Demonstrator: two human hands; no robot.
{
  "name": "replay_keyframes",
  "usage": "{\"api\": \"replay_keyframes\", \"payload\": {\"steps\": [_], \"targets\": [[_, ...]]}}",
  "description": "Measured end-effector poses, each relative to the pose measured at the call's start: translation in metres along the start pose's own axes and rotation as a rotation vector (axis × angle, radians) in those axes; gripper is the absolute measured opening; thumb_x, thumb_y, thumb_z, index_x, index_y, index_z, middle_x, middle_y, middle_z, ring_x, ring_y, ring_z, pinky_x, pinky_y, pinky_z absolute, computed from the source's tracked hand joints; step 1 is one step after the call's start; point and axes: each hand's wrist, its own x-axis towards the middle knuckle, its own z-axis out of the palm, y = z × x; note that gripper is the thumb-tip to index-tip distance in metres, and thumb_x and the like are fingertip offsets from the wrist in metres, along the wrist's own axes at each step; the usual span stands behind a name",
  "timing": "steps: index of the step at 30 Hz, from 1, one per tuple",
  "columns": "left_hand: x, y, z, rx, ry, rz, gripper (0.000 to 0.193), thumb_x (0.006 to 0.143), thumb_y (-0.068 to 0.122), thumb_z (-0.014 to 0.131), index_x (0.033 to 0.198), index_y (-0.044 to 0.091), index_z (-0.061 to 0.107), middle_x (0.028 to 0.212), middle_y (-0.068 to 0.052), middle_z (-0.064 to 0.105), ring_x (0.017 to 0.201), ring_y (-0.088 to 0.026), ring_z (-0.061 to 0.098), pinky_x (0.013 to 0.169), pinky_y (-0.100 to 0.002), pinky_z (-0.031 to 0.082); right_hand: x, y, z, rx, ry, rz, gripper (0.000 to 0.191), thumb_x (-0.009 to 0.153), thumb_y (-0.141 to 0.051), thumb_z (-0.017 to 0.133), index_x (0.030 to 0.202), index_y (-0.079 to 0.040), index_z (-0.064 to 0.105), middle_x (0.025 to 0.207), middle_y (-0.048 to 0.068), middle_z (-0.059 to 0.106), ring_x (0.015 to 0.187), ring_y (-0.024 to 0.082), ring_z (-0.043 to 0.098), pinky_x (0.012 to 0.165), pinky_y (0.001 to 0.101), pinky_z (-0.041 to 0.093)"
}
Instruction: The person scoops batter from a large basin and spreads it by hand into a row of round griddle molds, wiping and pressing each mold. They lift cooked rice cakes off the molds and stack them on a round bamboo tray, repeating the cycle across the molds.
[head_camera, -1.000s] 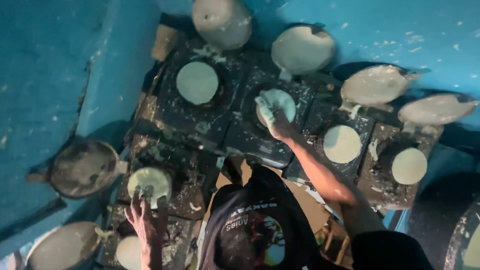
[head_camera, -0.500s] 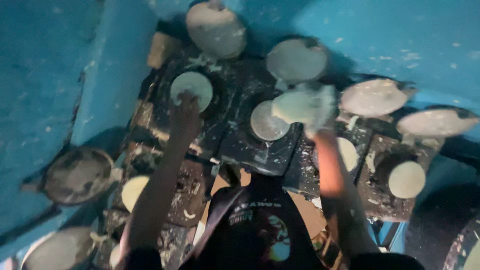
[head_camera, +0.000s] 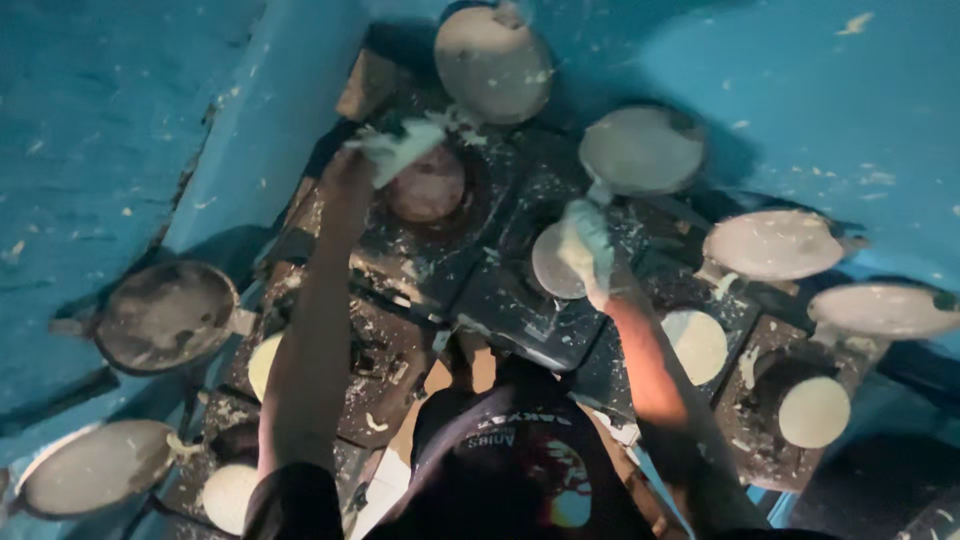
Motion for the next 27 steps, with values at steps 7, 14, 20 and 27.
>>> {"api": "replay_keyframes", "payload": {"steps": [7,14,20,27], "targets": [[-0.113,0.045,-0.096,0.099,0.278,0.037,0.031,0.1,0.006,0.062,0.13,0.003,0.066,0.125,-0.008,0.067,0.115,-0.018,0.063,0.103,-0.032,0.051,0.087,0.006,0.077,-0.131,0.06,0.103,0.03,0.098,-0.02,0.055,0.117,0.0,0.064,0.121,0.024,0.067,0.113,0.039,0.064,0.095,0.0503,0.052],[-0.294,0.041,-0.133,1.036,0.157,0.025,0.031,0.092,0.007,0.07,0.123,0.002,0.064,0.132,-0.022,0.064,0.12,-0.044,0.063,0.104,-0.048,0.053,0.172,0.032,0.185,-1.615,-0.41,-0.465,0.033,0.093,-0.024,0.057,0.111,0.001,0.069,0.114,0.027,0.069,0.105,0.043,0.066,0.087,0.0541,0.052],[-0.374,-0.024,-0.145,0.998,0.334,-0.199,0.037,0.087,0.013,0.071,0.123,0.003,0.068,0.15,-0.026,0.048,0.134,-0.046,0.05,0.11,-0.05,0.045,0.166,0.054,0.257,-2.014,-0.286,-0.872,0.037,0.087,-0.032,0.056,0.104,-0.003,0.072,0.115,0.022,0.07,0.115,0.044,0.068,0.091,0.0593,0.05],[-0.396,-0.042,-0.171,0.943,0.354,-0.119,0.031,0.091,0.014,0.072,0.119,0.001,0.069,0.15,-0.027,0.048,0.134,-0.047,0.05,0.109,-0.05,0.046,0.15,0.067,0.264,-2.257,-0.424,-0.295,0.045,0.102,-0.036,0.054,0.114,0.002,0.074,0.122,0.029,0.068,0.122,0.047,0.059,0.102,0.0607,0.041]]}}
